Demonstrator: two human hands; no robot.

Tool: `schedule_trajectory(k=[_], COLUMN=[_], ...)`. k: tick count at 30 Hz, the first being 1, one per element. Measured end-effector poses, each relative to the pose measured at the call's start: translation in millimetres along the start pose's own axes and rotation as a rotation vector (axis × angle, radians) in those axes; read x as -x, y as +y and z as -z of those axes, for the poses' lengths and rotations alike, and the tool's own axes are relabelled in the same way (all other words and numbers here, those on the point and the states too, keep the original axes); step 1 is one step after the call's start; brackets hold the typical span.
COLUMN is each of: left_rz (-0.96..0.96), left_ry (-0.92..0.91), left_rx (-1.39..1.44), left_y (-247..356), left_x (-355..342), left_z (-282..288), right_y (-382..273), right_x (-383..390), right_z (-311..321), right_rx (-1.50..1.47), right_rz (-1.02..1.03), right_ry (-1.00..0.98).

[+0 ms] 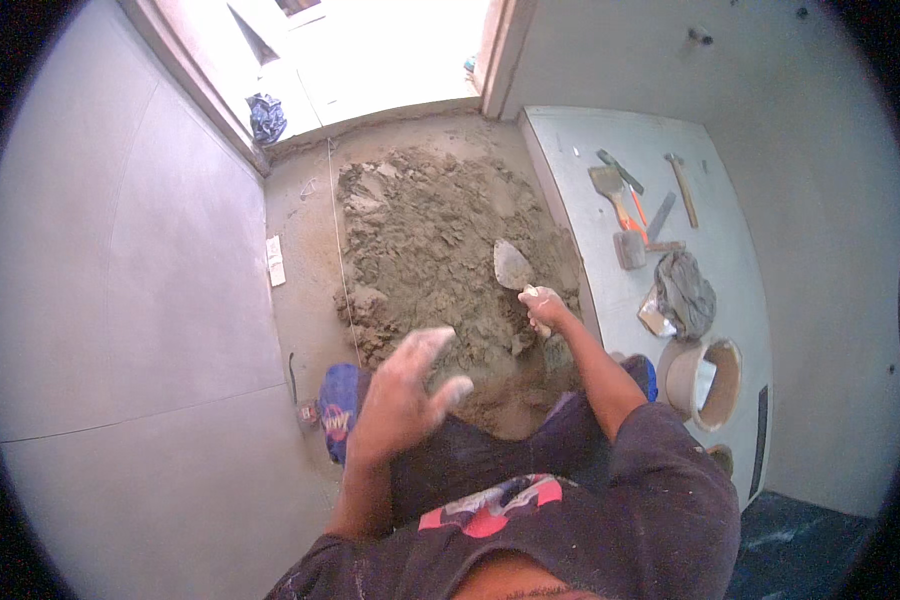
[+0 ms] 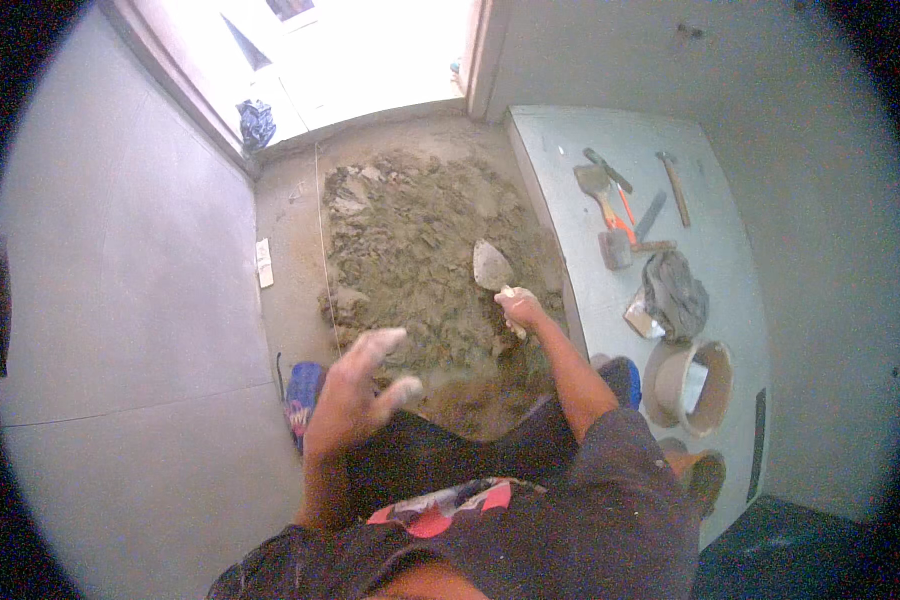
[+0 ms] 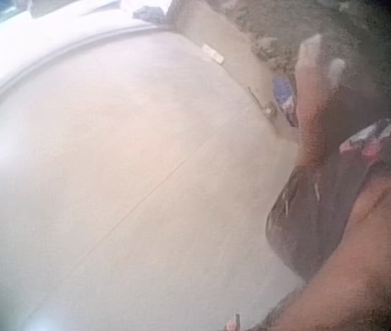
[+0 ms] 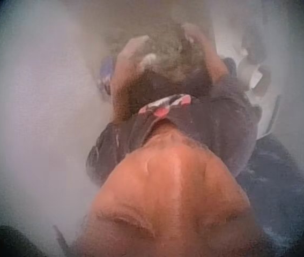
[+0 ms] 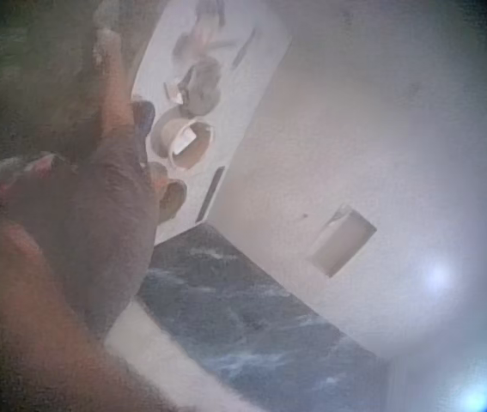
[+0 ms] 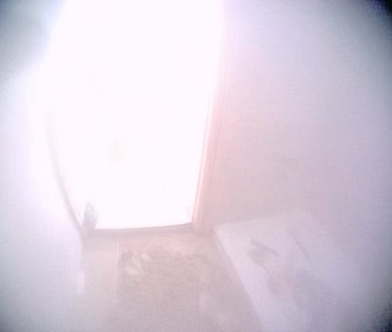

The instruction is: The person pours wet mortar from a bucket onto a floor area and spreads it across the surface with a trowel.

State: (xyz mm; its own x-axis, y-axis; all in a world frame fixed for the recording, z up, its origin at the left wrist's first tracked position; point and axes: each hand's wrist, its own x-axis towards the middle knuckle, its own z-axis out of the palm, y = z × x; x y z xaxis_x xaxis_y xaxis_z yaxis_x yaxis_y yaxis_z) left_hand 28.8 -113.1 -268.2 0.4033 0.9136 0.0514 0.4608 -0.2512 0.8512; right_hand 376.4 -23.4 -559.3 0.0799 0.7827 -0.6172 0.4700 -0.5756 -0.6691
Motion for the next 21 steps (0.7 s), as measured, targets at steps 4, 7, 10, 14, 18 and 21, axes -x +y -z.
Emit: schedule_trajectory(k=[4,7,10,14,18,21], left_rz=[0.004,-0.005,0.014,-0.013,0.173,0.126], left_ry=[0.027,0.06,0.166,0.383,0.353,0.403], left_rx=[-0.103,-0.182,-0.174,-0.546,-0.649,-0.69], left_y=[-17,-31,-33,-45,-57,-64], left_x=[-20,-35,-46,-32,-12,-2], left_z=[-8,-9,-7,-13,-22,-24], right_y=[10,-41,-79,-76,-2,61], right_x=[43,106,148,182,138,117], right_z=[3,18,32,19,-2,-19], right_rx=[0.348,0.375,0.366,0.262,0.45,0.475], right_rz=[0.296,0.319,0.347,0.506,0.225,0.079], right_ry=[0.245,0.369,0.534,0.793,0.532,0.392])
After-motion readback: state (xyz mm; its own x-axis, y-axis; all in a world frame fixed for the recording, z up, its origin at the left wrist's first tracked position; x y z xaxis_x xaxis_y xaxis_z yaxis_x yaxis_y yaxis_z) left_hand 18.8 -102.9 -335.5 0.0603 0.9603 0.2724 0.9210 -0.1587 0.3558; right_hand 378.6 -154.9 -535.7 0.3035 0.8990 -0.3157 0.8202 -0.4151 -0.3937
